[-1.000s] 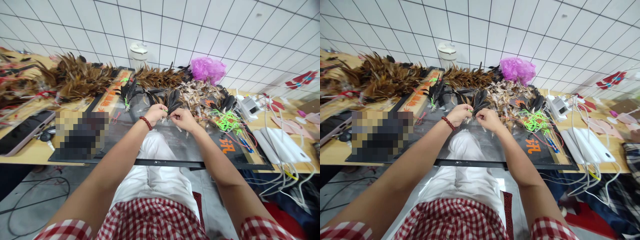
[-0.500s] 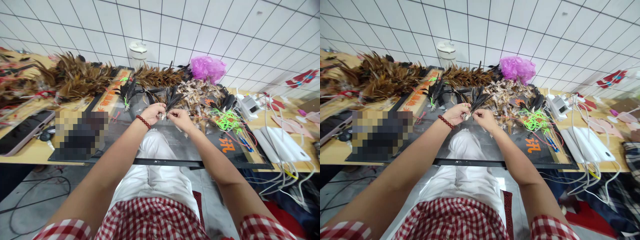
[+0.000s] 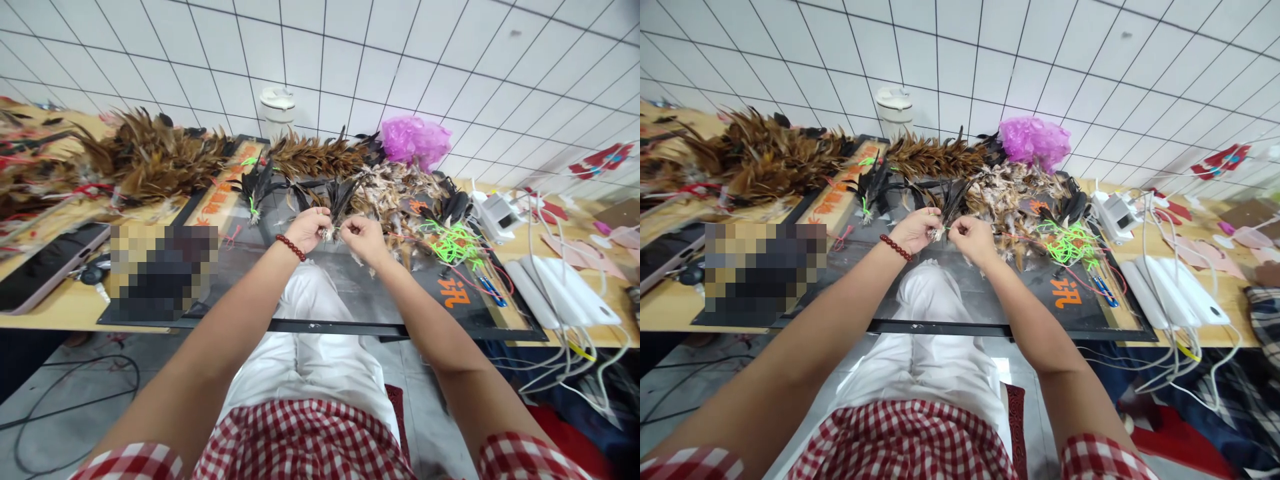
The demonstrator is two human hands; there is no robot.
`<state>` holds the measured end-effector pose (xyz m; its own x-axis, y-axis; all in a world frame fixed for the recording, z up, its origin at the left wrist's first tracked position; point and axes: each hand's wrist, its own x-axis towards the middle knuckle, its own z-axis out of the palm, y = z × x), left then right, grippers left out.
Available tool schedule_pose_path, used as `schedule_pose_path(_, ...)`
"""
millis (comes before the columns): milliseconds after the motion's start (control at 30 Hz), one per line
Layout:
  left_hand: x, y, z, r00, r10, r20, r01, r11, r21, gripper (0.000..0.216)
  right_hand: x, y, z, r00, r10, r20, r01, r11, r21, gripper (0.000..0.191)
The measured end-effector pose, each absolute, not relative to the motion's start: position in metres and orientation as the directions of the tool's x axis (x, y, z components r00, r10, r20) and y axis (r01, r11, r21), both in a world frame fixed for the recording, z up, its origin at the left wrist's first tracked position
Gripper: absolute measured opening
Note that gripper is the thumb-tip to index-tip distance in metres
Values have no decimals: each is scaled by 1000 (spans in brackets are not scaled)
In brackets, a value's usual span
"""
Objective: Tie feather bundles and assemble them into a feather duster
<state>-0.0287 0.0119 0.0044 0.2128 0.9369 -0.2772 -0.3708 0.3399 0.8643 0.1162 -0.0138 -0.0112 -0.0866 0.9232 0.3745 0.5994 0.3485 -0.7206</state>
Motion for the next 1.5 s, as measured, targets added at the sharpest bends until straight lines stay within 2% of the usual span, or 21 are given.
schedule_pose_path(100,-24,11,2,102,971,-215,-324,237,916,37,117,-16,-11,-174,808,562,619,534,-575,11)
schedule_pose_path(200,-21,10,1,78,983,-164,-301,180,936,40,119,-15,-13,-298,721,626,522,672,-525,11)
schedule_pose_path(267,-20,8,2,115,983,-146,-344,177,922,40,121,-12,-15,-260,740,620,499,653,-570,10)
schedule_pose_path(367,-19,7,4,147,984,-103,-424,157,892,33,124,-8,-17,-127,810,573,531,543,-651,11)
schedule_pose_path(433,-18,7,4,109,993,-51,-427,94,900,25,125,-7,-16,-79,810,580,566,516,-643,11)
schedule_pose_path(567,-17,8,2,48,997,55,-360,-34,932,4,126,-10,-13,-58,686,726,663,570,-486,8)
schedule_pose_path(667,-17,6,2,75,995,70,-305,-44,951,9,129,-13,-12,-218,590,778,689,657,-305,7)
schedule_pose_path(767,-19,6,2,78,996,33,-285,-10,958,10,132,-12,-15,-378,548,746,620,749,-236,11)
schedule_pose_path(867,-21,7,1,68,998,-15,-299,35,954,12,133,-10,-20,-450,547,706,557,790,-257,13)
schedule_pose_path(967,-22,10,-1,64,997,-49,-273,65,960,22,132,-9,-23,-444,574,688,542,783,-304,13)
schedule_pose_path(1167,-19,10,-6,10,1000,21,-217,-18,976,48,128,-6,-25,-193,710,677,554,649,-522,11)
schedule_pose_path(1300,-16,5,-3,-77,990,-117,-222,97,970,55,125,-5,-26,-100,764,638,513,589,-625,12)
schedule_pose_path(1367,-15,1,0,-49,985,-167,-258,149,955,52,124,-6,-24,-90,753,652,514,596,-617,12)
schedule_pose_path(1500,-15,-3,7,225,946,-233,-306,296,905,22,124,-11,-18,-138,670,730,532,671,-516,9)
